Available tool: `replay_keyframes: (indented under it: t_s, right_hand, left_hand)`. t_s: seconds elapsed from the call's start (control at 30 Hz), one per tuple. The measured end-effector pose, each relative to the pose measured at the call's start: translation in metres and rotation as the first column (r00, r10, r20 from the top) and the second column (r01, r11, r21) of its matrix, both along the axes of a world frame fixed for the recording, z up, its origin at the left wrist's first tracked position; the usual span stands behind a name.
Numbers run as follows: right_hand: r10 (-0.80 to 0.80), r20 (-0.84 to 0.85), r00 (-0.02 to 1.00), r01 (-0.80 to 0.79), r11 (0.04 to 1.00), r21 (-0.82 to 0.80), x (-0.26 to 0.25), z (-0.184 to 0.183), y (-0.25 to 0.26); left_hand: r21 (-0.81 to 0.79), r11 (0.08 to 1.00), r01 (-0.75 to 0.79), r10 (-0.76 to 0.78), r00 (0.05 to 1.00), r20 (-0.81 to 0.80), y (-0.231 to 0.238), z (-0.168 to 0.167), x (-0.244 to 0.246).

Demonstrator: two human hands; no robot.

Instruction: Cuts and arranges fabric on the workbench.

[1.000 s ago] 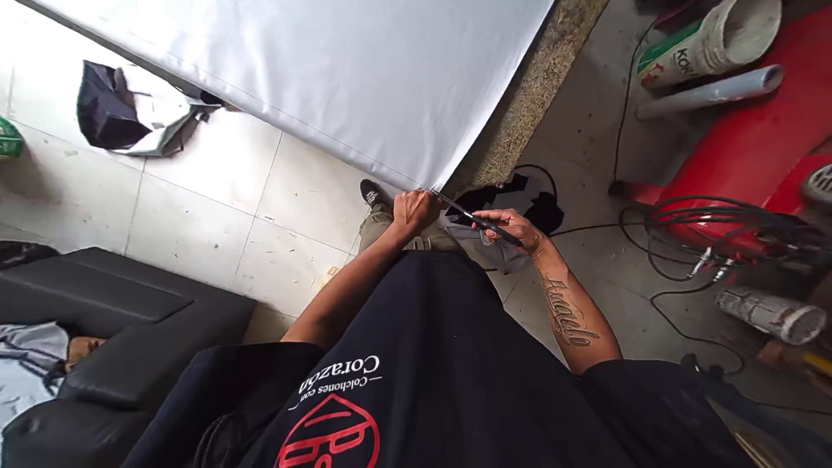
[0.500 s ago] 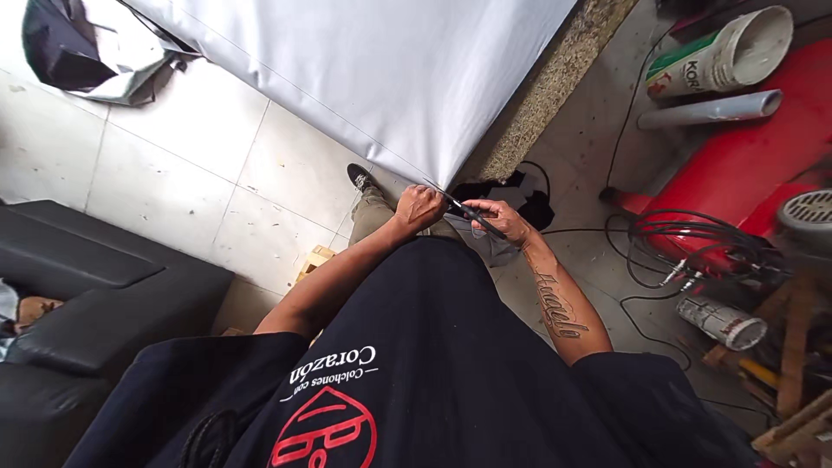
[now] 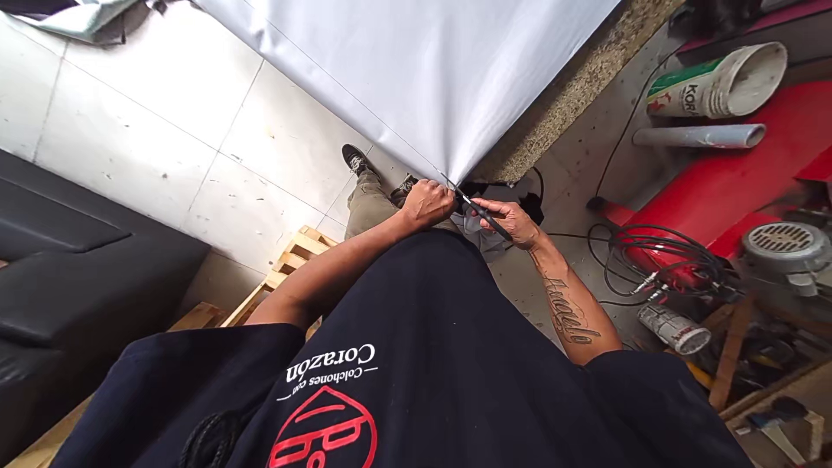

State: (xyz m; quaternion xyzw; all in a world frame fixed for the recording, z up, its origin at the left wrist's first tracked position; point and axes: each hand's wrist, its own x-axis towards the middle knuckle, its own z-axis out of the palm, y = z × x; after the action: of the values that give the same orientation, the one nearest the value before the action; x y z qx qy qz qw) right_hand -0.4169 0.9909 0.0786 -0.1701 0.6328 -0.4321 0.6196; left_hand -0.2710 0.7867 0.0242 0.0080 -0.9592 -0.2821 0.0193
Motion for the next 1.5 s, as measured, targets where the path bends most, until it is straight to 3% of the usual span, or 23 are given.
replay_keyframes:
  t_s: [0.2, 0.47, 0.9, 1.1, 1.23, 1.5]
  right_hand:
    - [-0.005, -0.010, 1.000, 0.005, 0.998, 0.063, -0.002, 0.006, 0.012]
    - [0.016, -0.102, 0.995, -0.018, 1.000, -0.018, 0.004, -0.008, -0.022]
    - [0.004, -0.131, 0.991, -0.012, 0.998, -0.061, 0.010, -0.018, -0.063]
    - [0.023, -0.167, 0.986, -0.033, 0.998, -0.057, 0.011, -0.021, -0.098]
    - [-0.004, -0.121, 0.993, -0.005, 0.997, -0.072, 0.010, -0.022, -0.100]
    - [0.008, -0.109, 0.994, -0.018, 0.995, -0.094, 0.006, -0.022, -0.137]
  left_hand:
    - [0.052, 0.996, 0.075, -0.076, 0.997, 0.015, -0.008, -0.003, 0.006]
    - [0.052, 0.984, 0.168, -0.163, 0.982, -0.095, -0.020, -0.011, 0.007]
    - [0.144, 0.928, 0.344, -0.331, 0.937, -0.108, -0.039, -0.045, 0.004]
    - [0.138, 0.927, 0.350, -0.337, 0.935, -0.109, -0.042, -0.051, -0.001]
    - [0.149, 0.909, 0.389, -0.391, 0.920, -0.019, -0.046, -0.047, -0.005]
    - [0.120, 0.929, 0.349, -0.341, 0.937, -0.080, -0.046, -0.053, -0.005]
